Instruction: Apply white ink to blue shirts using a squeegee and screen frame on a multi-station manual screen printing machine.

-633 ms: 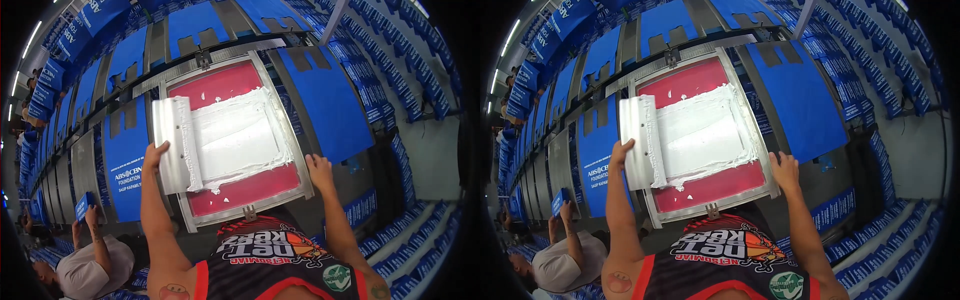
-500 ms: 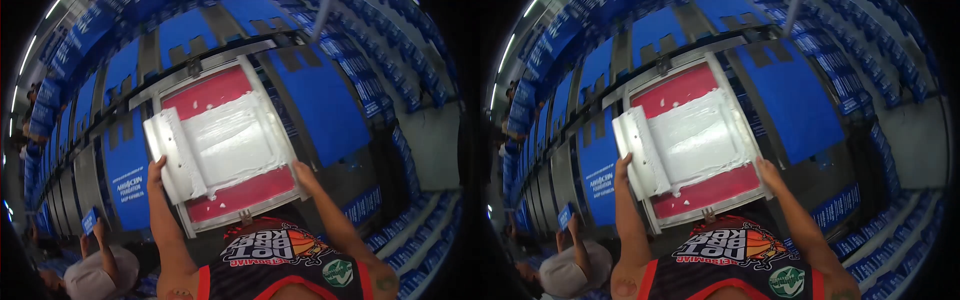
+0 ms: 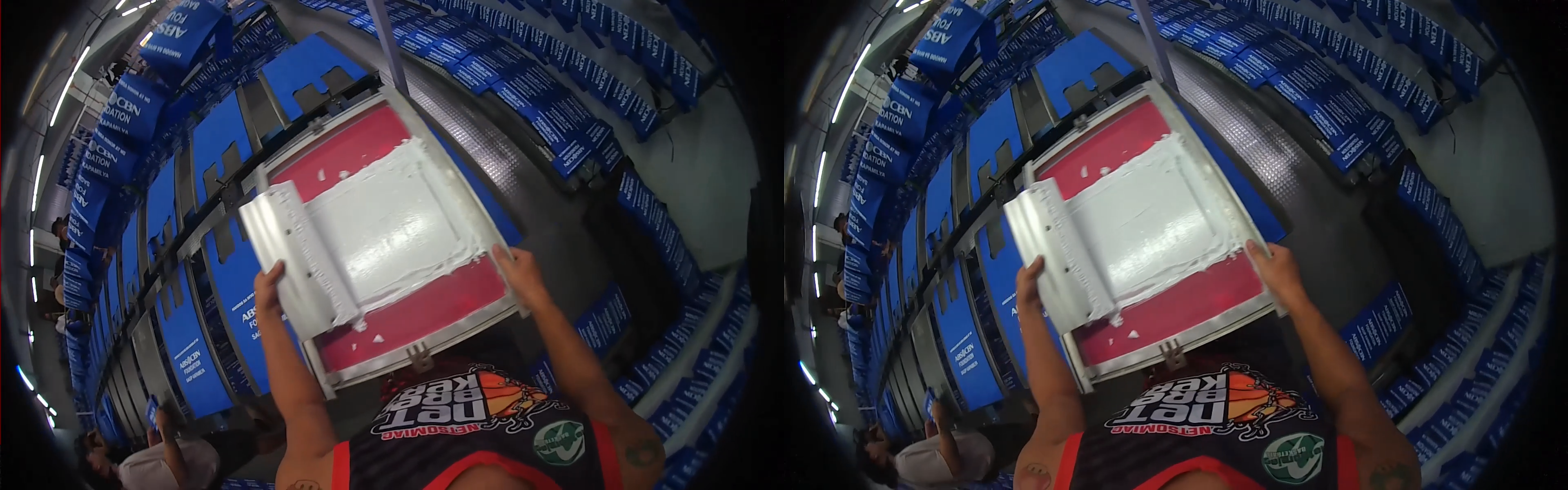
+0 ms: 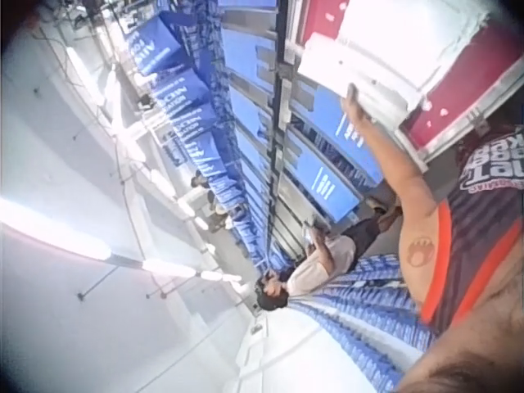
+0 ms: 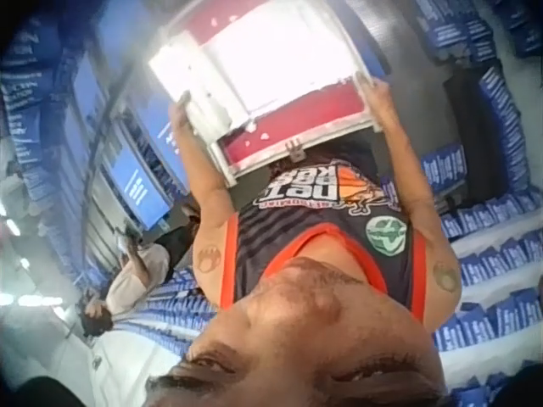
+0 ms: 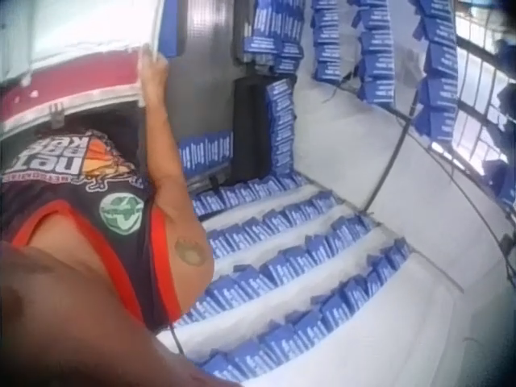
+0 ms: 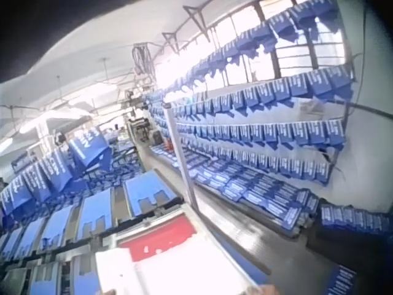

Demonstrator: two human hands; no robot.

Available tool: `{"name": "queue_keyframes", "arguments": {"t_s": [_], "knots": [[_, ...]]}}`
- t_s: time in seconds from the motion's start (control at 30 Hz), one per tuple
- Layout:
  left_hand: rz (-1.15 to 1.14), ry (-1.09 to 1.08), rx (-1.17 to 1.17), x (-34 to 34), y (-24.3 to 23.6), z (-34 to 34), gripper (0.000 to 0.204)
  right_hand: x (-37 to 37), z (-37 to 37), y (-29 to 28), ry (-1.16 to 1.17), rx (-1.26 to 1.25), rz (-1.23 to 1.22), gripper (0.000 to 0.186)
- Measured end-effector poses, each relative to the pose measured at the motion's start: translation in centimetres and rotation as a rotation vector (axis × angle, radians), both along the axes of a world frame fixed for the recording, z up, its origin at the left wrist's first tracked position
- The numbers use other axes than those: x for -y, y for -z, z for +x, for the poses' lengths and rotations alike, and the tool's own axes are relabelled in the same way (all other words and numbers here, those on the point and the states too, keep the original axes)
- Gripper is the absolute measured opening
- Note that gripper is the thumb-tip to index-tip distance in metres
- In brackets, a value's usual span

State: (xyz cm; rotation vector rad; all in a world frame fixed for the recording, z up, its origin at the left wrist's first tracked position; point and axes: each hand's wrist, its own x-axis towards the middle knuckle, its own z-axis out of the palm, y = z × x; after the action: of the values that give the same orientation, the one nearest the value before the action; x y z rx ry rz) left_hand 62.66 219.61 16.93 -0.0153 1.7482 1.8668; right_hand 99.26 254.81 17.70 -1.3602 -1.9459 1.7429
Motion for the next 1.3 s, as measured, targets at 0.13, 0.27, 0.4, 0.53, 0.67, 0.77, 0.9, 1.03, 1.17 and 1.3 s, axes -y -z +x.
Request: {"name": "queue_keyframes", "arguments": {"t_s": [0.13,0.27,0.4,0.53,0.67,0.77,0.9,1.03,1.17,1.3], "knots": [[0.009,0.022,0.034,-8.0,-0.6,1.6,0.039,-7.2,1.2,0.7,0.02,-0.014,0.088,0.052],[-0.008,0.012,0.013,-11.4,-0.8,2.0,0.039,-11.8,0.7,1.5,-0.034,0.074,0.105,0.053],[-0.024,-0.023,0.018,-12.1,-0.7,2.4,0.039,-13.5,-0.5,1.8,-0.026,0.059,0.045,0.055],[0.031,-0.049,0.061,-13.3,0.8,3.1,0.041,-16.2,-1.1,4.1,-0.088,0.149,0.123,0.052],[0.004,-0.067,0.033,-13.7,2.4,2.7,0.039,-16.9,-1.0,4.2,-0.118,0.199,0.234,0.045],[-0.244,0.088,-0.167,-16.1,-1.8,2.4,0.04,-13.9,0.4,2.1,-0.069,0.116,1.146,0.043],[-0.742,0.478,-0.661,-23.5,-7.2,1.1,0.05,-6.2,3.7,-1.0,-0.64,0.259,-0.087,0.032],[-0.958,0.598,-1.066,-30.2,-7.1,2.6,0.035,-1.0,3.5,3.1,-0.698,0.227,-0.274,0.027],[-0.867,0.288,-1.524,-28.7,1.8,6.3,0.016,0.4,3.4,2.5,-0.615,0.177,-0.236,0.021],[-0.794,0.411,-1.476,-26.6,1.6,11.8,0.033,0.0,4.1,3.2,-0.62,0.152,-0.183,0.019]]}}
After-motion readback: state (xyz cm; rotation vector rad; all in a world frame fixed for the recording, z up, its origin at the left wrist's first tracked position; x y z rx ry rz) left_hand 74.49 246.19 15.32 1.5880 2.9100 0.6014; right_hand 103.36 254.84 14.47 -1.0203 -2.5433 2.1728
